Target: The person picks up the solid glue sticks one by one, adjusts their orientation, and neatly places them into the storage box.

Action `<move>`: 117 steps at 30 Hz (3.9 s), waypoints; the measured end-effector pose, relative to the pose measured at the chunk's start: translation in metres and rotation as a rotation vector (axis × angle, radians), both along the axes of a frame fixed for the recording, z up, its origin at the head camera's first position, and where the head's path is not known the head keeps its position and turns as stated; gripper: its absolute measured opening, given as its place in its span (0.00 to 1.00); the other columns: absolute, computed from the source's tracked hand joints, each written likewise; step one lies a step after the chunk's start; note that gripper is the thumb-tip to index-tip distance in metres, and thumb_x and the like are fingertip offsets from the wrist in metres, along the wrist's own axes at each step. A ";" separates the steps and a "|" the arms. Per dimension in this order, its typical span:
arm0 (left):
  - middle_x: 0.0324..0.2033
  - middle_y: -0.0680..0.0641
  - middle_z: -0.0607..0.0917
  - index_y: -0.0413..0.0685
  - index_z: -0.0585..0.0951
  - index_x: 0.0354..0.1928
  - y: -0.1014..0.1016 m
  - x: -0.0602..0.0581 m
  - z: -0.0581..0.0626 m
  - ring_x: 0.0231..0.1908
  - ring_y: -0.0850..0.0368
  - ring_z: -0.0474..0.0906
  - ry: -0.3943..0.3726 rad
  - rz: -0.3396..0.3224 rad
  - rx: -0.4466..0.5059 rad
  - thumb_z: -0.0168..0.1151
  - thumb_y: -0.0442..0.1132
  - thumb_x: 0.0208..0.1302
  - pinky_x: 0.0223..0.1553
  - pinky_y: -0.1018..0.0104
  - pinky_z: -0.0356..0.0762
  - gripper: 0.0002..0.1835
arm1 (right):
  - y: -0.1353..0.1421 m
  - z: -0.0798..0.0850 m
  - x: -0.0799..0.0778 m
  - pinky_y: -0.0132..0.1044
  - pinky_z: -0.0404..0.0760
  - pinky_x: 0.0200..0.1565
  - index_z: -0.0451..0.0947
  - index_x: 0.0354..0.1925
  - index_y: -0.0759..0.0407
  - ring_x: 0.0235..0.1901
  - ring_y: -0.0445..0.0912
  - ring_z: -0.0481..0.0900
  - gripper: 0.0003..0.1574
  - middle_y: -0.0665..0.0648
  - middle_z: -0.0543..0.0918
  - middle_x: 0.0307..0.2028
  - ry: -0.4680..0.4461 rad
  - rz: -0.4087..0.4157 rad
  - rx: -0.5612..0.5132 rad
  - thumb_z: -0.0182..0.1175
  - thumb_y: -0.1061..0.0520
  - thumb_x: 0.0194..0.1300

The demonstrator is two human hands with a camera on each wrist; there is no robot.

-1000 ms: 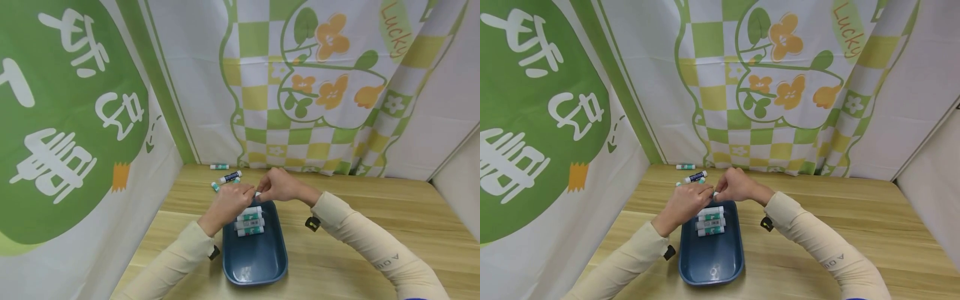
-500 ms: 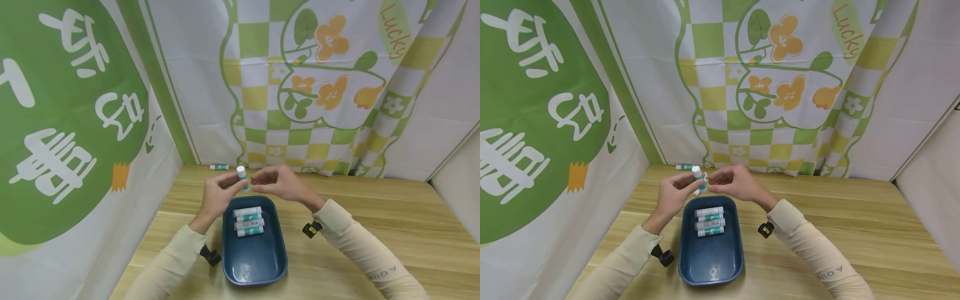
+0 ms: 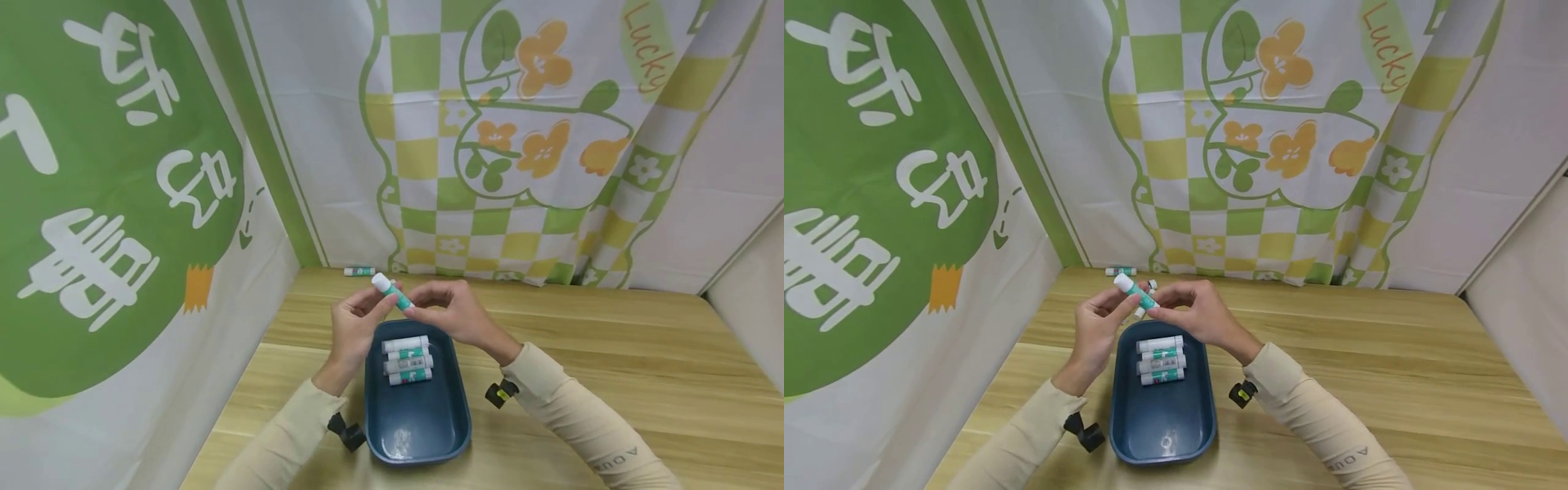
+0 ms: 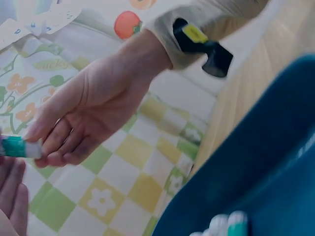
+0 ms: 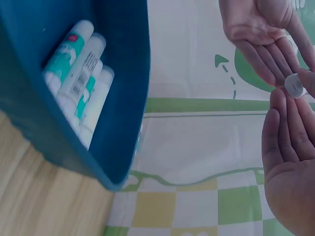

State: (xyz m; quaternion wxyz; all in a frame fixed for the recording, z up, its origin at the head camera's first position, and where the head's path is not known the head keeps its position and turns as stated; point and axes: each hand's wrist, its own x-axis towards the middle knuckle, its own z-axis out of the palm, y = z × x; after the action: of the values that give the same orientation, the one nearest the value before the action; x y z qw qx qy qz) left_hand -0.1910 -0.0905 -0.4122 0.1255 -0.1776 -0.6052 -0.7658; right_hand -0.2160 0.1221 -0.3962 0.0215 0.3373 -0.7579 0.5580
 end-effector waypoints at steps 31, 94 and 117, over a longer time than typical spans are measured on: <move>0.86 0.39 0.45 0.37 0.50 0.84 -0.082 0.063 -0.062 0.85 0.39 0.45 0.139 -0.159 -1.438 0.68 0.79 0.54 0.82 0.41 0.55 0.71 | 0.027 -0.032 0.017 0.37 0.90 0.40 0.90 0.45 0.52 0.36 0.32 0.85 0.09 0.49 0.93 0.41 0.196 0.080 0.567 0.73 0.53 0.68; 0.86 0.39 0.43 0.39 0.47 0.85 -0.084 0.065 -0.063 0.85 0.42 0.42 0.083 -0.193 -1.442 0.66 0.82 0.52 0.83 0.43 0.52 0.74 | 0.003 -0.046 0.009 0.26 0.69 0.26 0.83 0.29 0.55 0.23 0.33 0.68 0.11 0.51 0.84 0.25 0.436 0.062 0.814 0.74 0.56 0.65; 0.86 0.41 0.40 0.41 0.46 0.85 -0.088 0.066 -0.064 0.86 0.43 0.40 0.090 -0.196 -1.442 0.64 0.83 0.53 0.83 0.44 0.51 0.74 | 0.004 -0.049 -0.107 0.54 0.86 0.61 0.82 0.62 0.70 0.60 0.61 0.85 0.24 0.68 0.87 0.59 0.319 0.043 0.690 0.69 0.61 0.71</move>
State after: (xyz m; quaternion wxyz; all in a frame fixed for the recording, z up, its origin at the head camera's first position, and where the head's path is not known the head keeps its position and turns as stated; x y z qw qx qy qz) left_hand -0.1251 -0.1785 -0.4766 -0.0671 -0.3009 -0.9348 -0.1761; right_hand -0.3229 0.1256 -0.4455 0.0127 0.4233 -0.8811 0.2106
